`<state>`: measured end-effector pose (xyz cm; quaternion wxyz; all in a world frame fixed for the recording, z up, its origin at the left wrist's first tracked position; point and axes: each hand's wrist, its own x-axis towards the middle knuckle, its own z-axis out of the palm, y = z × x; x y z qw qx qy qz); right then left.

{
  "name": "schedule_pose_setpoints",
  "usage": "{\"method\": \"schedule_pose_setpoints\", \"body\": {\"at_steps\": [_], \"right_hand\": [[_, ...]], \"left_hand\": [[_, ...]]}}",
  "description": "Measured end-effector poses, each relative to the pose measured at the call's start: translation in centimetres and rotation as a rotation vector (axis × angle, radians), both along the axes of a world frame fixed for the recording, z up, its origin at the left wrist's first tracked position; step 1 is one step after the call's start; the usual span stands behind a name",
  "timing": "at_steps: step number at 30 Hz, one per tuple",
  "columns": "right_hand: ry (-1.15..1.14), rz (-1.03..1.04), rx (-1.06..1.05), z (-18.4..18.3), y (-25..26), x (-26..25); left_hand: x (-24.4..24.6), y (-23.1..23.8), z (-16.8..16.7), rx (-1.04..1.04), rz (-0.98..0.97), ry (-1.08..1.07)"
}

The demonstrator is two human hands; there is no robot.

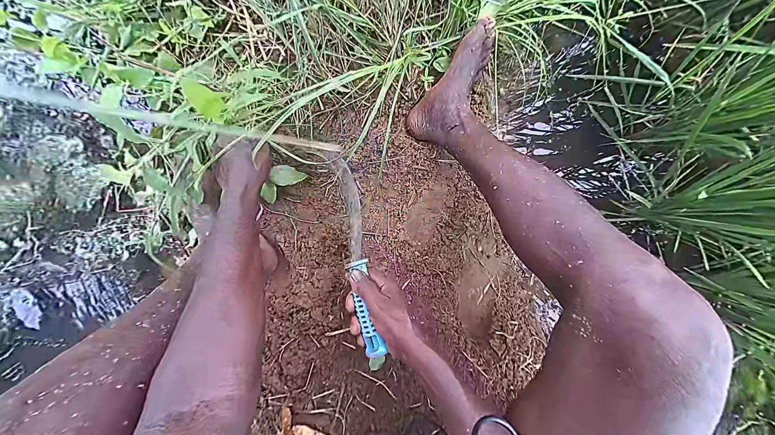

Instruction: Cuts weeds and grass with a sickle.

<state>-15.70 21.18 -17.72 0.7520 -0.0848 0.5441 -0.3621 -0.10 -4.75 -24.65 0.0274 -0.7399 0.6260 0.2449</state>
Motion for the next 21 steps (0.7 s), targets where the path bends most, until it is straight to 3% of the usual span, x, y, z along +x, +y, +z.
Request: {"method": "schedule_pose_setpoints", "body": {"at_steps": [4, 8, 14, 21], "right_hand": [[-0.025, -0.128, -0.004, 0.6, 0.1, -0.8], [-0.005, -0.138, -0.001, 1.2, -1.1, -2.2], [0.022, -0.094, -0.006, 0.6, -1.2, -1.1], [-0.002, -0.101, 0.001, 0.0, -1.1, -0.5]], "left_hand": [[0.7, 1.4, 3.4, -0.06, 0.22, 0.133], [3.1, 0.6, 4.8, -0.16, 0.32, 0.238], [1.9, 0.2, 4.3, -0.147, 0.474, 0.349], [2.3, 2.0, 2.4, -0.071, 0.489, 0.341]]}}
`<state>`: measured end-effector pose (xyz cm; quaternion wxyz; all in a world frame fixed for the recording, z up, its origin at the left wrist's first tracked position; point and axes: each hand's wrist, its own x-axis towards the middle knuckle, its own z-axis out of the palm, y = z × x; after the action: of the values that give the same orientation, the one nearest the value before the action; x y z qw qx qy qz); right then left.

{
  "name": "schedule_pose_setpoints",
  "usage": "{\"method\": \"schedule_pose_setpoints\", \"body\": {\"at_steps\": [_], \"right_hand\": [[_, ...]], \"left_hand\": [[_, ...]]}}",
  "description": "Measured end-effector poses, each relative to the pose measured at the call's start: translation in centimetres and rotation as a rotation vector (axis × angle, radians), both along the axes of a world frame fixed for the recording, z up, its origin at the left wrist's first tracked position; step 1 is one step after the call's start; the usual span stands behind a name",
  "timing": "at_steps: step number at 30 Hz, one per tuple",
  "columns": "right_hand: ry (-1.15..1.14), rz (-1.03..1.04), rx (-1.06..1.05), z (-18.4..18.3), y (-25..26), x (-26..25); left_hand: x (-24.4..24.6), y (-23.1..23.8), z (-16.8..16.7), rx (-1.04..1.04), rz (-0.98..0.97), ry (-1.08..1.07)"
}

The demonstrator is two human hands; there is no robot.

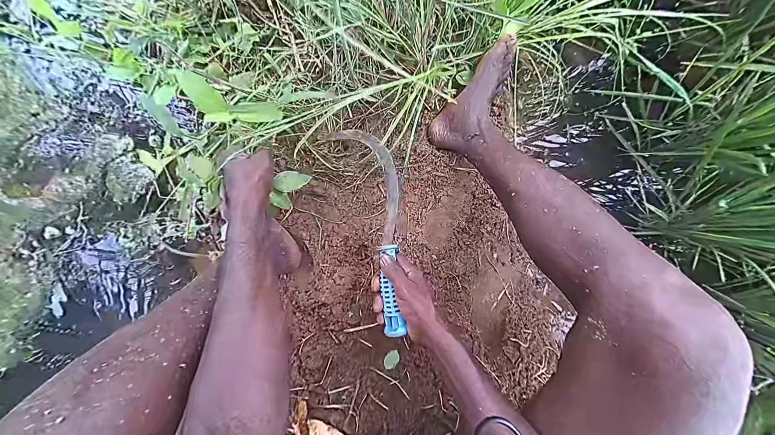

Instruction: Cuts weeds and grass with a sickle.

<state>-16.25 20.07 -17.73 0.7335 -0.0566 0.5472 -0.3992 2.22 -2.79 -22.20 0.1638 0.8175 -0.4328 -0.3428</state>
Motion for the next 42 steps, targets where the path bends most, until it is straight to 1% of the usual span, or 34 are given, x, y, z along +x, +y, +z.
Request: {"method": "schedule_pose_setpoints", "body": {"at_steps": [3, 5, 8, 11, 14, 17, 20, 23, 27, 32, 37, 40, 42], "right_hand": [[-0.005, -0.013, -0.002, 0.3, 0.3, -0.2], [-0.002, -0.017, 0.002, 0.4, 0.6, -0.2], [-0.018, -0.031, 0.032, 0.5, 1.2, -0.3], [-0.011, -0.022, 0.065, 1.7, 1.6, -0.6], [0.008, 0.006, 0.014, 2.3, 2.2, -1.1], [0.062, 0.065, -0.021, 2.7, 2.5, -1.2], [0.092, 0.093, -0.044, 2.7, 2.2, -0.9], [0.079, 0.059, -0.032, 2.0, 2.0, -0.2], [0.05, 0.032, -0.017, 1.6, 2.1, 0.0], [0.036, 0.028, -0.017, 1.6, 2.5, -0.2], [0.056, 0.041, -0.012, 1.3, 3.4, -0.6], [0.058, 0.048, 0.012, 1.1, 3.6, -0.4], [0.057, 0.046, 0.031, 0.9, 3.7, -0.2]], "left_hand": [[0.0, 1.2, 0.7, 0.045, -0.03, -0.039], [-0.2, 1.8, 1.8, 0.08, -0.052, -0.081], [-0.2, 2.9, 3.0, 0.002, -0.071, -0.007], [0.3, 3.9, 4.2, -0.056, -0.064, 0.075], [1.4, 3.9, 5.5, -0.056, -0.036, 0.112], [2.8, 3.0, 5.4, -0.066, -0.005, 0.092], [3.3, 2.8, 5.3, -0.105, 0.054, 0.148], [2.8, 3.3, 6.2, -0.138, 0.085, 0.182], [2.5, 3.8, 7.6, -0.199, 0.103, 0.16], [0.7, 5.0, 9.9, -0.176, 0.117, 0.17], [-0.5, 7.3, 9.1, -0.185, 0.162, 0.296], [-1.9, 9.8, 9.6, -0.209, 0.209, 0.337], [-3.3, 11.2, 9.7, -0.195, 0.205, 0.362]]}}
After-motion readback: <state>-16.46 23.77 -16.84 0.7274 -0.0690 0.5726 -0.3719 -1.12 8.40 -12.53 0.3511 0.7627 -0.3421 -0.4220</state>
